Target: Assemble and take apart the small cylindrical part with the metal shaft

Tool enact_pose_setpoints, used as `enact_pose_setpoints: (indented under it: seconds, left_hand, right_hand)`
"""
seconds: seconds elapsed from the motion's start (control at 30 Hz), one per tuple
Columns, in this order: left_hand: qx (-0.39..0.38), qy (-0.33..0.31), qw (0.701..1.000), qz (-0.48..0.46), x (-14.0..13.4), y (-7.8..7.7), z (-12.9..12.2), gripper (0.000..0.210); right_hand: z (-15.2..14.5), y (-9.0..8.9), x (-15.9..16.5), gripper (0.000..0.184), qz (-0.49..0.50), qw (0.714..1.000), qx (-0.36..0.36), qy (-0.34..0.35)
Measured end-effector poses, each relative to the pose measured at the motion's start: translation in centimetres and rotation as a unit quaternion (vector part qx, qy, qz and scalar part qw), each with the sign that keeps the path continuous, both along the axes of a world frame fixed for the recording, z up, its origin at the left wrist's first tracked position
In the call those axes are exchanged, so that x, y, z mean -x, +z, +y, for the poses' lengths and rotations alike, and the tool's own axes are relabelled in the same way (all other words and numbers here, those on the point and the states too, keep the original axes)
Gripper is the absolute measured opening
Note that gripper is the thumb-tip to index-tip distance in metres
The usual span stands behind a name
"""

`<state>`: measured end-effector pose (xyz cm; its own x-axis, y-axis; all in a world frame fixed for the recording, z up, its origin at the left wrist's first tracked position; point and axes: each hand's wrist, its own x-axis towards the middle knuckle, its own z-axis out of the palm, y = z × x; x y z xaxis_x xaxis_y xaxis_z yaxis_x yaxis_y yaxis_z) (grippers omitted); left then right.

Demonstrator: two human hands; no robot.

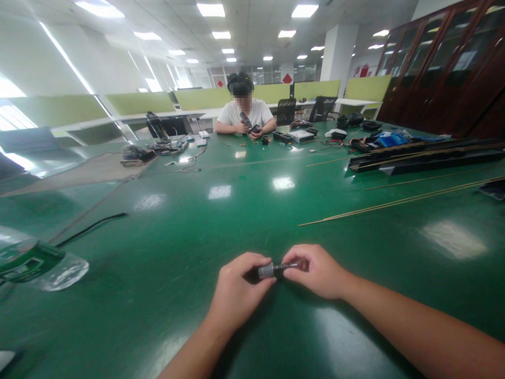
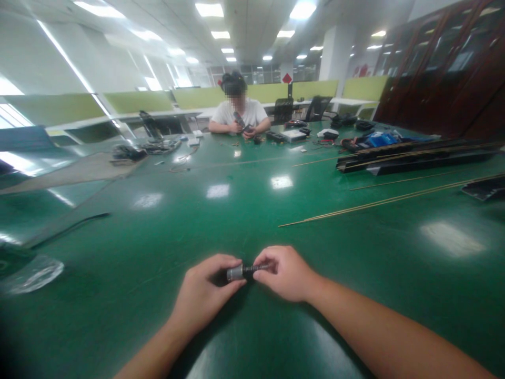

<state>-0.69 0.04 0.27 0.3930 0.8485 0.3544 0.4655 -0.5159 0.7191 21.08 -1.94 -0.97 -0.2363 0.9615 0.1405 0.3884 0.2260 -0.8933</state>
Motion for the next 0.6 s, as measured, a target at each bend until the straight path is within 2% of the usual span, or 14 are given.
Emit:
enact_pose_setpoints:
  seconds: [0.3, 0.4, 0.5, 0.6]
  left_hand:
    - [-0.005, 0.001, 1.000, -0.010, 0.1, 0.3, 0.2, 0.021]
    - [0.004, 0.028, 1.000, -0.004, 0.2, 0.4, 0.3, 0.021]
    - [0.023, 0.080, 0.997, 0.005, 0.6, 0.5, 0.6, 0.021]
    - [0.051, 0.134, 0.990, 0.000, 0.9, 0.5, 1.1, 0.028]
  right_hand:
    - [0.0, 0.1, -0.1, 0.009, 0.026, 0.999, 0.018, -0.011]
    - [0.2, -0.3, -0.2, 0.014, 0.119, 0.991, 0.063, -0.012]
    - [0.5, -0.9, -0.5, 0.032, 0.265, 0.957, 0.116, 0.004]
    - [0.8, -1.4, -0.6, 0.039, 0.319, 0.940, 0.121, 0.008]
